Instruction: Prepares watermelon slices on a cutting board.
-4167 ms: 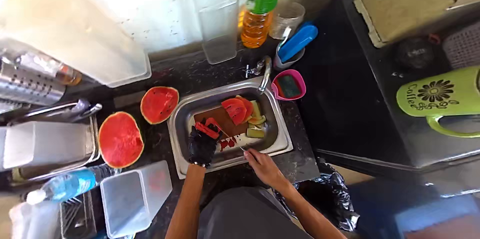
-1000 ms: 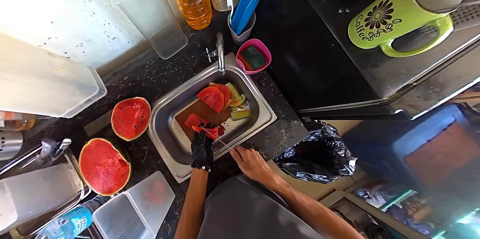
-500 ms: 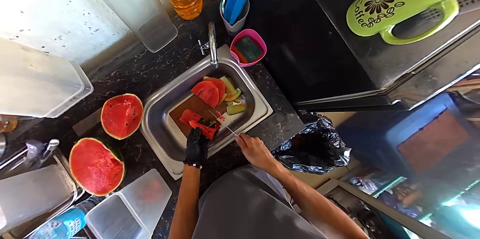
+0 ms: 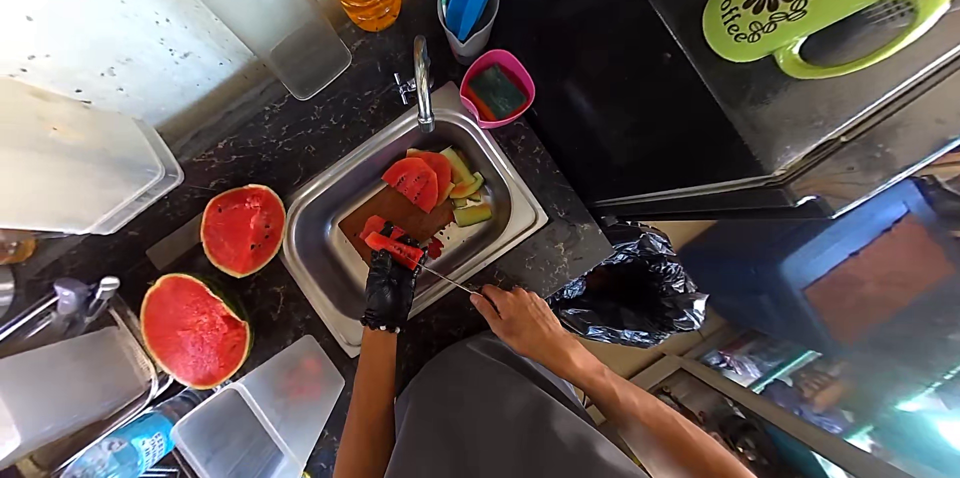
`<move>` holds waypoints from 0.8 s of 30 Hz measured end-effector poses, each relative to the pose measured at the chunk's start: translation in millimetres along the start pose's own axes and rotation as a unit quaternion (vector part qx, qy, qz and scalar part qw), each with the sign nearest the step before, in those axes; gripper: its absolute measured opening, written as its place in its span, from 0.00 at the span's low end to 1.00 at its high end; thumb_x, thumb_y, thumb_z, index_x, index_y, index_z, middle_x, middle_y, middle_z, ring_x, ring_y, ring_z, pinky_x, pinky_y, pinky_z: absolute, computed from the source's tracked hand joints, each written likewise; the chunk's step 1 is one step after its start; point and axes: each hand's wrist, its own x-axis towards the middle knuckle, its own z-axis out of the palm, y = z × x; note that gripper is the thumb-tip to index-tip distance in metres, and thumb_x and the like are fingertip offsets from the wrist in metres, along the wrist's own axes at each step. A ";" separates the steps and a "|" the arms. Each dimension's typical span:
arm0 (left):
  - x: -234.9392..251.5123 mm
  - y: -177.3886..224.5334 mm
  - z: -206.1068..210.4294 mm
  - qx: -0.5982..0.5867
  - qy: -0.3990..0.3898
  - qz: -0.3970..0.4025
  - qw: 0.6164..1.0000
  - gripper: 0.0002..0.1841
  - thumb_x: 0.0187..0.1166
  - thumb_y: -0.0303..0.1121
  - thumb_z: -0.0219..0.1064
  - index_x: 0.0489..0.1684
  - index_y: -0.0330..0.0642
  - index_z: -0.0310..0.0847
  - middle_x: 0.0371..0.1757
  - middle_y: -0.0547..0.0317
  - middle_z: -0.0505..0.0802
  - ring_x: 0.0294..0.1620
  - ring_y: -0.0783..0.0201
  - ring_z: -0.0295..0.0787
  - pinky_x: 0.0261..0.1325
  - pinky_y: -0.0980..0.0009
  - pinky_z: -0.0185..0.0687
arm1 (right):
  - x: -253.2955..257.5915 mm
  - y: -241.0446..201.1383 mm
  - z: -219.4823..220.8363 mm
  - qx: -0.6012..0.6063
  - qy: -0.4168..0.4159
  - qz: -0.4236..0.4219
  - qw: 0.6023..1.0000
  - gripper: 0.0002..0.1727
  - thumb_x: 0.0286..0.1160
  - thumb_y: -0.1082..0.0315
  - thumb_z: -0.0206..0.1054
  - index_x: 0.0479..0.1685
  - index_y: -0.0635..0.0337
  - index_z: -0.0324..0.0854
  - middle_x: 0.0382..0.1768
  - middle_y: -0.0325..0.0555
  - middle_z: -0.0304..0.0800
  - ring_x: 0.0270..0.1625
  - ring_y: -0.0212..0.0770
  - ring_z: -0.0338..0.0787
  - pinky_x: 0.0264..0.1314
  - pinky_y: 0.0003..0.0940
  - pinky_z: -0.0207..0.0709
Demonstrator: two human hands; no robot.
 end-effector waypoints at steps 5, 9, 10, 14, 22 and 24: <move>18.6 -24.8 -21.3 0.047 -0.001 -0.014 0.999 0.16 0.94 0.27 0.36 0.53 0.40 0.73 0.32 0.63 0.83 0.29 0.72 0.81 0.35 0.76 0.82 | 4.2 -1.5 2.6 -0.020 0.028 0.000 0.999 0.37 0.91 0.36 0.36 0.51 0.57 0.82 0.33 0.55 0.89 0.43 0.60 0.93 0.44 0.60 0.80; 38.4 -48.4 -35.2 0.014 0.005 -0.030 0.999 0.16 0.95 0.30 0.38 0.64 0.32 0.70 0.46 0.48 0.87 0.44 0.58 0.88 0.51 0.62 0.87 | 23.6 13.1 22.5 0.159 0.020 -0.003 0.987 0.33 0.93 0.41 0.39 0.41 0.58 0.82 0.28 0.48 0.81 0.35 0.49 0.85 0.41 0.53 0.77; 27.3 -29.9 -11.4 0.018 0.072 -0.080 0.994 0.17 0.95 0.28 0.38 0.68 0.32 0.69 0.51 0.46 0.85 0.48 0.58 0.85 0.55 0.62 0.84 | 27.3 16.2 23.5 0.183 0.007 0.003 0.983 0.33 0.93 0.41 0.39 0.41 0.58 0.82 0.28 0.47 0.81 0.34 0.48 0.85 0.42 0.52 0.77; 2.7 -10.1 10.7 0.020 0.051 -0.055 0.997 0.20 0.93 0.24 0.34 0.77 0.28 0.62 0.61 0.44 0.83 0.55 0.60 0.85 0.59 0.67 0.83 | 20.7 15.4 13.9 0.104 -0.009 0.000 0.995 0.35 0.92 0.39 0.39 0.45 0.58 0.83 0.32 0.52 0.85 0.41 0.55 0.89 0.45 0.59 0.77; -1.9 -6.5 6.0 0.045 -0.026 -0.030 0.998 0.20 0.94 0.25 0.33 0.74 0.30 0.64 0.56 0.50 0.86 0.52 0.67 0.85 0.57 0.73 0.83 | 9.9 10.8 6.5 0.037 -0.003 -0.016 0.999 0.35 0.91 0.38 0.38 0.46 0.57 0.82 0.31 0.54 0.87 0.42 0.58 0.90 0.43 0.60 0.79; -3.1 -4.9 6.0 0.048 -0.027 -0.032 0.998 0.20 0.93 0.25 0.34 0.73 0.31 0.66 0.54 0.52 0.87 0.50 0.69 0.86 0.55 0.74 0.84 | 8.5 5.6 5.3 0.019 -0.001 -0.009 1.000 0.36 0.91 0.38 0.38 0.49 0.58 0.82 0.33 0.56 0.88 0.44 0.60 0.91 0.44 0.60 0.80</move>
